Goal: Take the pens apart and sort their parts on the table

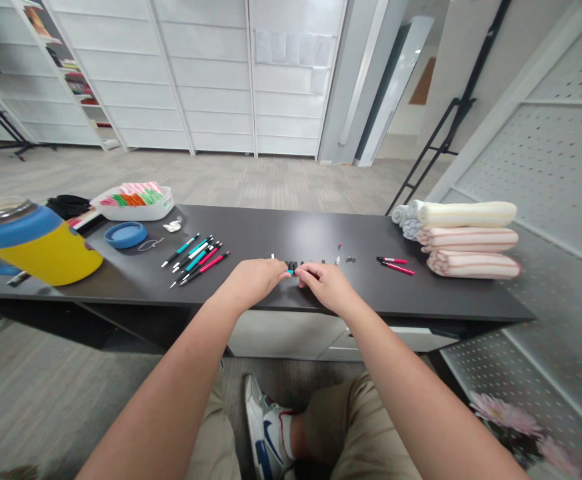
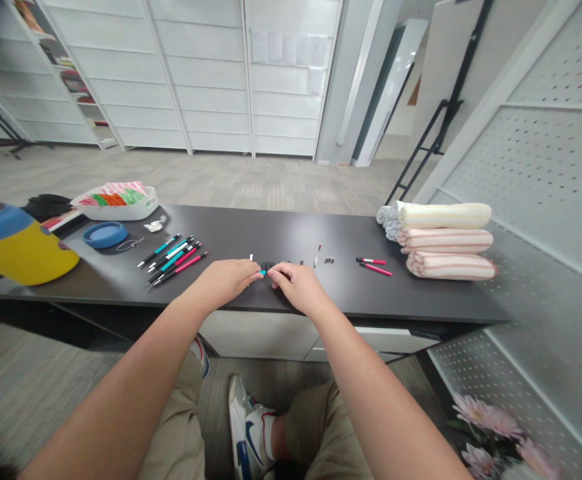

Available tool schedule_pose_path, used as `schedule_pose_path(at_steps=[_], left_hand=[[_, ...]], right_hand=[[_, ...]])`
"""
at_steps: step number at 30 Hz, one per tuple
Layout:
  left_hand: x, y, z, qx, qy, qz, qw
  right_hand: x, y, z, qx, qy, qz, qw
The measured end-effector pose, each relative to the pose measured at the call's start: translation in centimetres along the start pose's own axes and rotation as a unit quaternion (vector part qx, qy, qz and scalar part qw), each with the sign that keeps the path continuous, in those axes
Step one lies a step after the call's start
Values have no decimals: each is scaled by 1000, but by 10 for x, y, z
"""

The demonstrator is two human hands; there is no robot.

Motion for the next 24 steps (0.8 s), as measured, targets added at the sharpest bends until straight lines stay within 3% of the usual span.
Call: schedule_pose_path(at_steps=[5,12,19,24], left_hand=[[-1,2,1,1,3,-1,1000],[-1,-1,4,1,11,2,1000],[-1,1,4,4,9,2,1000],[-1,-2,1,-13,5,4,1000]], right_hand=[[0,-6,2,-22,2,38,999],[-1,-1,-5,24,-22,5,999],[-1,-7,3,-11,-19,55,998],[-1,-3,1,6,-4,29,1000]])
Point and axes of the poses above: each hand's wrist, its own x-axis away from the middle knuckle, its own y-axis out of the palm, z = x × y, the point moved 9 cm from there along -x, towards the middle knuckle, and after that the axes turned 12 degrees about z, right-handed, at the moved point
